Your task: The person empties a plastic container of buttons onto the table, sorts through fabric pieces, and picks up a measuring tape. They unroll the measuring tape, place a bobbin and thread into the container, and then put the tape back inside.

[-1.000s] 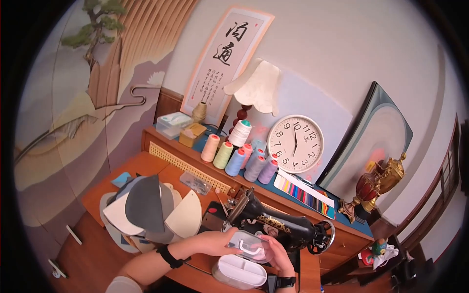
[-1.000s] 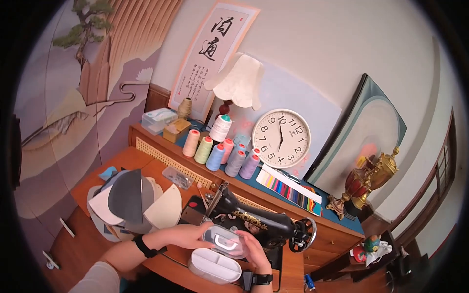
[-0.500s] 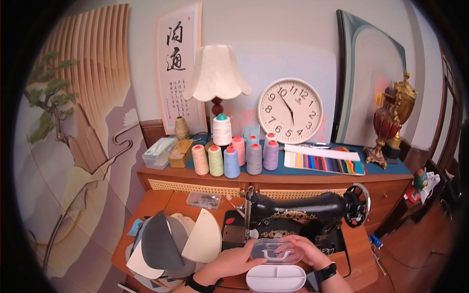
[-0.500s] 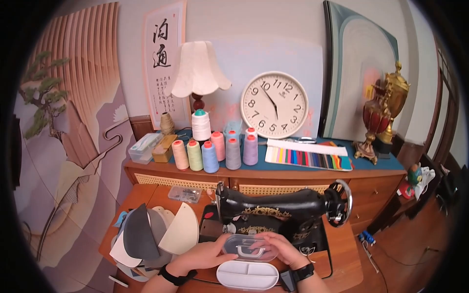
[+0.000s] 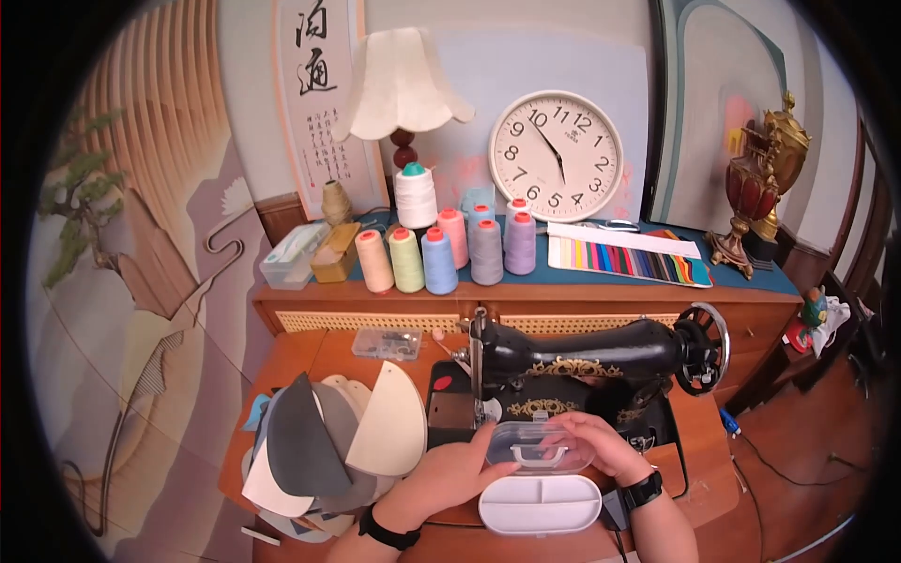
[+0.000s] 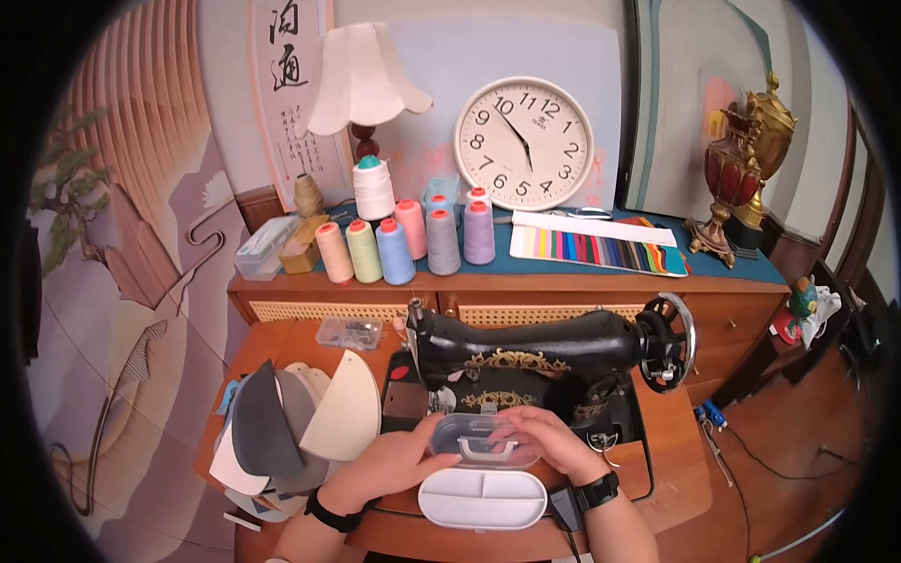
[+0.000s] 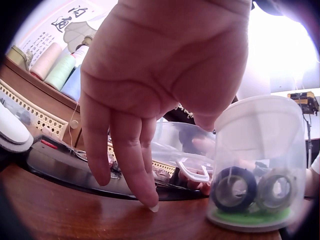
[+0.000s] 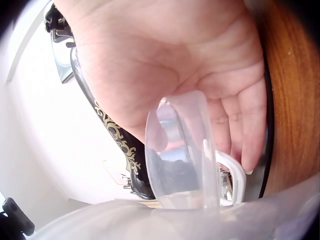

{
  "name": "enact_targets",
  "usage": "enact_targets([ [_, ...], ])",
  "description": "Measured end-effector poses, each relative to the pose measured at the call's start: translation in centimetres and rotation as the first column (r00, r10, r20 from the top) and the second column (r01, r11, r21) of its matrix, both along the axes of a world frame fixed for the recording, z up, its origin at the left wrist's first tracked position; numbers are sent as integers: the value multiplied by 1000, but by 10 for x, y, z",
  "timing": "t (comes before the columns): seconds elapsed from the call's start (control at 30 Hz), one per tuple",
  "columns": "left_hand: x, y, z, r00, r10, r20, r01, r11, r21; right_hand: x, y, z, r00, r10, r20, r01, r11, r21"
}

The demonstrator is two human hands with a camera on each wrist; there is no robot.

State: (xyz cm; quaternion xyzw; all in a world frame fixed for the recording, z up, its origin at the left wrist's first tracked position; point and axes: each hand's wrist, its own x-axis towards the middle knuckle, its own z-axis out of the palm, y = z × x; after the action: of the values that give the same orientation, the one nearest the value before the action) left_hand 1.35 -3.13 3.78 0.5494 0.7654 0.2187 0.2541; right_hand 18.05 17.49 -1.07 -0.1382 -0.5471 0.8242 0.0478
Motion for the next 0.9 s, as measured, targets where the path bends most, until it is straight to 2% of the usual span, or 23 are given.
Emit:
enact_targets([
  [0.13,0,-1,-3,999,7,-45,-6,1000,23,0,-1,-1,1000,2,-3,-2,1000,8],
  [0.2,1,-1,-3,1000,7,-13,-6,998,55,1,-2,-1,1000,-2,23,2,1000,12],
  [0.23,2,-1,0,999,32,-16,-32,999,12,1,-2,-1,1000,2,5,-2,1000,3],
  [0.27,2,0,2,1000,29,6,-29,999,17,0,-2,-1,1000,8,-16,-8,1000,-6],
  [0.37,2,-2,-3,997,29,-70,-27,999,26,-1,-2,0,1000,5,2,-5,1000,-9],
  [0.53,3,-3,3,998,29,-57,-29,1000,10,-2,-3,0,1000,2,13,-2,1000,16],
  [0.77,-1,-6,-11,997,14,-82,-4,993,121,-2,-2,-5,999,-12,37,10,999,52],
  [0.8,0,-7,-11,996,-1,-87,11,993,121,-2,-3,-2,999,-9,39,6,998,68],
  [0.83,2,-6,-2,997,17,-78,-15,1000,19,-2,-4,-1,999,-10,38,7,998,68],
  [0.9,2,-6,-5,998,14,-54,-9,997,80,-2,-3,0,998,5,56,-9,997,78],
])
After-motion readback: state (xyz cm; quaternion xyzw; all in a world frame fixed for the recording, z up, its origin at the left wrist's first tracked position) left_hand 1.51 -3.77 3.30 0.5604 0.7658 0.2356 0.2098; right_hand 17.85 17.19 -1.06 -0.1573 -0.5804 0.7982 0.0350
